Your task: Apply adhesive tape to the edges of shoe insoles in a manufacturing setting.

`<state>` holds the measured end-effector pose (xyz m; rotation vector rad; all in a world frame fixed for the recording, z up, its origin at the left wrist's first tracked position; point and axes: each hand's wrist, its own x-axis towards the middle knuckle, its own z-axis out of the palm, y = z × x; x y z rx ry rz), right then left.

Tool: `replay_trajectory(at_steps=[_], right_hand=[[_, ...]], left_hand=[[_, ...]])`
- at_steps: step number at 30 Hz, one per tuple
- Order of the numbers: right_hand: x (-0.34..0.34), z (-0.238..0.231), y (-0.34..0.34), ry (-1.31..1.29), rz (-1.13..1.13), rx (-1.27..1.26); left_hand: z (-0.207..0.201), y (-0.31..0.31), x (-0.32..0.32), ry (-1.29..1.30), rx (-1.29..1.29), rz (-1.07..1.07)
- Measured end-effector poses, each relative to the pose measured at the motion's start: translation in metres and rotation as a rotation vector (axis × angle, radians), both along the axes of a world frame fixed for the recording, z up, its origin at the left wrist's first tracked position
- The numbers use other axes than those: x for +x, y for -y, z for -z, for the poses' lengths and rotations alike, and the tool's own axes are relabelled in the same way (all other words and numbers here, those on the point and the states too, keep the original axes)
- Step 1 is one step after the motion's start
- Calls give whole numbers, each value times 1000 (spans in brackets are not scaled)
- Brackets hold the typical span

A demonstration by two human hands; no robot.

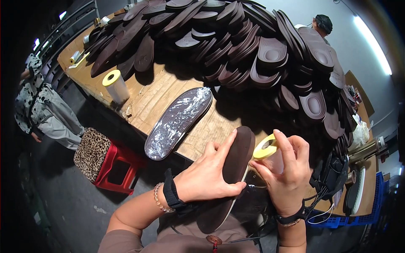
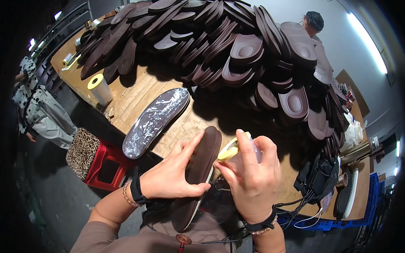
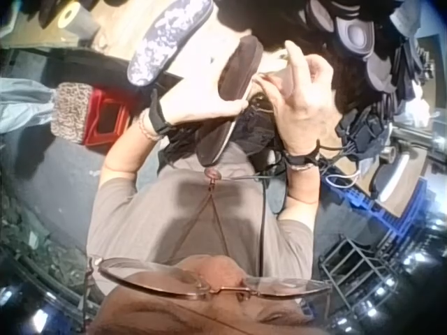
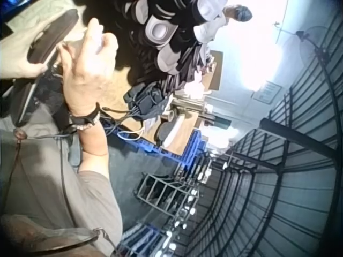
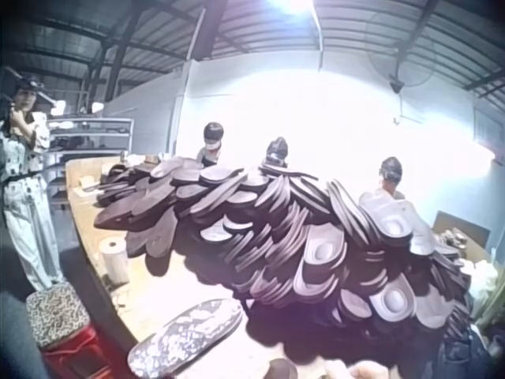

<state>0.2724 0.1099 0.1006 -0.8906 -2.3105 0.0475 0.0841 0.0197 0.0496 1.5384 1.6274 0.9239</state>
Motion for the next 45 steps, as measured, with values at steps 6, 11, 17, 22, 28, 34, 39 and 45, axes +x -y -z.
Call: replay_trajectory(at_steps=[6,11,17,22,28,34,39,45], right_hand=[[-5,5,-2,147,31,-36],[-2,14,-27,155,8,-139],[-7,34,-49,114,-56,-263],[-6,33,-61,151,-19,-365],[-8,34,-70,160,-73,-422],[-3,35,-70,183,-177,-444],[8,21,-67,60,-336,-617],[21,28,-67,-70,-465,-820]], left_hand=[[-1,-9,-4,-187,-146,37],[-15,-34,-16,-164,-311,149],[3,-64,-32,-208,-322,283],[-5,-83,-35,-187,-390,348],[7,-85,-36,-123,-326,205],[12,-66,-33,20,-151,154],[7,-38,-25,45,3,120],[12,-22,-23,103,120,131]])
